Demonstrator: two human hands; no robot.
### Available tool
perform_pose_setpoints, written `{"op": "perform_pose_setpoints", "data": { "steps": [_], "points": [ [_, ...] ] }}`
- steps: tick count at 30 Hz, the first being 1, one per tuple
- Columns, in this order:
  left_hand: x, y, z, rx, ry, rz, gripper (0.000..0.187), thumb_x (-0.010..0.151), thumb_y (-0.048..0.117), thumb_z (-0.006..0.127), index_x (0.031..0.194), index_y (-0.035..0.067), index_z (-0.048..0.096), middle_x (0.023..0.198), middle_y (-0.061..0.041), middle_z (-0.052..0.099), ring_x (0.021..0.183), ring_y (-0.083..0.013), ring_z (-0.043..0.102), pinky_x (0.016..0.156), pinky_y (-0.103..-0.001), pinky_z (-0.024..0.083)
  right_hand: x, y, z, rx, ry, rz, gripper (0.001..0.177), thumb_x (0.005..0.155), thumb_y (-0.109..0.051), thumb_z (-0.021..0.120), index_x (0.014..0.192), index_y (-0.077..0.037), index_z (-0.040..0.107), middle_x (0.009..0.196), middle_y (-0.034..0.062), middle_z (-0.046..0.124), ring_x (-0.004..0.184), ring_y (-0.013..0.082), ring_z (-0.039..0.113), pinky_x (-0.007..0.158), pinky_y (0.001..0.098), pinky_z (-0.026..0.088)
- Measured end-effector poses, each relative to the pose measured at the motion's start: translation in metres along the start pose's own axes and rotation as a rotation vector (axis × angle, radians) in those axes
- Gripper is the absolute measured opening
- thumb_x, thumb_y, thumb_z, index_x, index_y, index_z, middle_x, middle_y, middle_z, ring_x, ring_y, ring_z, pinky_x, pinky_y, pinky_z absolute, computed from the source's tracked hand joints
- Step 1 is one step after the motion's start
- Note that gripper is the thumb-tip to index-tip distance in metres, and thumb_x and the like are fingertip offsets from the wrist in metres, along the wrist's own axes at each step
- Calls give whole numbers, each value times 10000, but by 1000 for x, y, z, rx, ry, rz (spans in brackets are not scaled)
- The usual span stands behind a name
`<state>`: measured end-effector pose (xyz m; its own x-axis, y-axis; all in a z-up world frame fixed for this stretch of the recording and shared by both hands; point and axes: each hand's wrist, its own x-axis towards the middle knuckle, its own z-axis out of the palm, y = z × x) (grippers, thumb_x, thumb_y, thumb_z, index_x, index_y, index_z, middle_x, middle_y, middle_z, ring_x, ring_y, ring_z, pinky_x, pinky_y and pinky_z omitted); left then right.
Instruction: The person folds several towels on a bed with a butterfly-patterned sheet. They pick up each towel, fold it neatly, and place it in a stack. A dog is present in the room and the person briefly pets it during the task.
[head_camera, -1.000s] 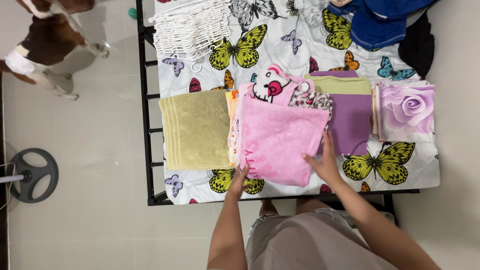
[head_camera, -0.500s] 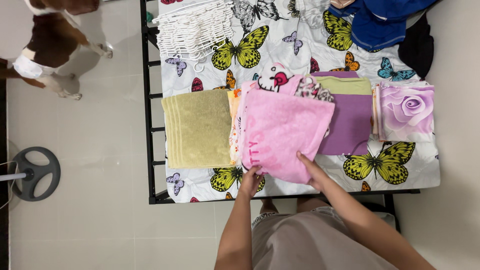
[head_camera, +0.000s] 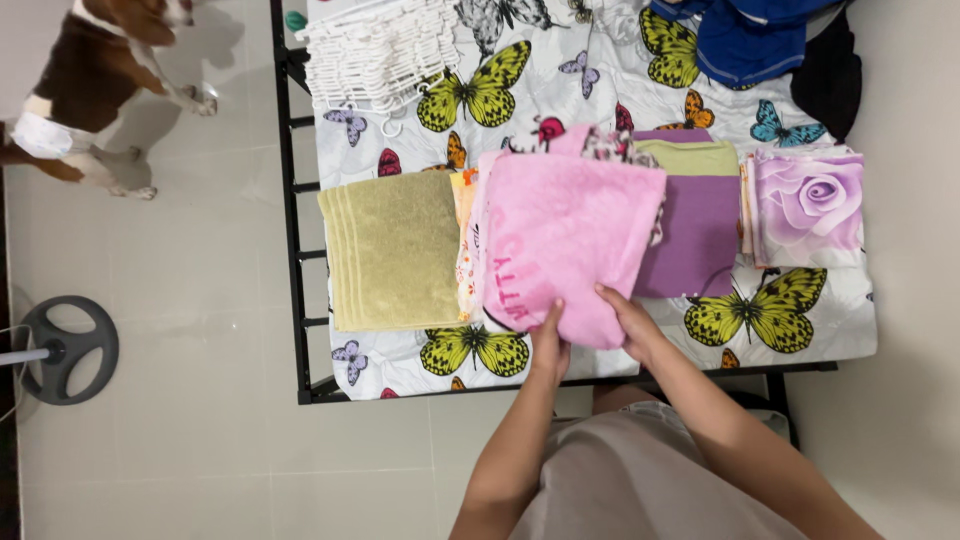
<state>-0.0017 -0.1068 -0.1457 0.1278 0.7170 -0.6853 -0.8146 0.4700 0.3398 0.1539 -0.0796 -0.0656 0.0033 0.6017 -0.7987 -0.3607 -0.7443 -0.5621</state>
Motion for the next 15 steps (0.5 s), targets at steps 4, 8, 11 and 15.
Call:
{"op": "perform_pose_setpoints", "data": {
  "steps": [4, 8, 11, 15],
  "points": [
    [5, 6, 17, -81, 109, 36, 528, 929, 202, 663, 1397, 9, 515, 1335, -130, 635, 1215, -260, 628, 1051, -426, 518, -9, -9, 18, -31, 97, -96, 993, 772, -368, 797, 1547, -42, 268, 1401, 198, 577, 1205, 301, 644, 941, 474, 581],
    [6, 14, 18, -150, 37, -88, 439, 957, 259, 590, 1320, 14, 580, 1267, -133, 685, 1175, -234, 666, 1011, -389, 553, -12, -13, 40, 114, 173, -241, 1253, 749, -296, 839, 1567, -182, -104, 1521, 194, 383, 1287, 285, 558, 974, 462, 575],
    [8, 26, 12, -168, 19, -125, 372, 976, 255, 593, 1265, 21, 600, 1204, -110, 696, 1118, -212, 684, 984, -363, 577, -6, -12, 50, 161, 173, -236, 1236, 732, -250, 836, 1554, -169, -84, 1508, 227, 390, 1258, 312, 585, 933, 459, 594],
    [7, 45, 7, -79, 19, -193, 346, 980, 212, 605, 1241, -15, 603, 1161, -117, 702, 1062, -211, 704, 915, -342, 610, 4, -18, 46, 143, 41, -154, 934, 762, -224, 839, 1507, 80, 363, 1345, 288, 574, 1107, 346, 663, 847, 445, 620]
  ]
}}
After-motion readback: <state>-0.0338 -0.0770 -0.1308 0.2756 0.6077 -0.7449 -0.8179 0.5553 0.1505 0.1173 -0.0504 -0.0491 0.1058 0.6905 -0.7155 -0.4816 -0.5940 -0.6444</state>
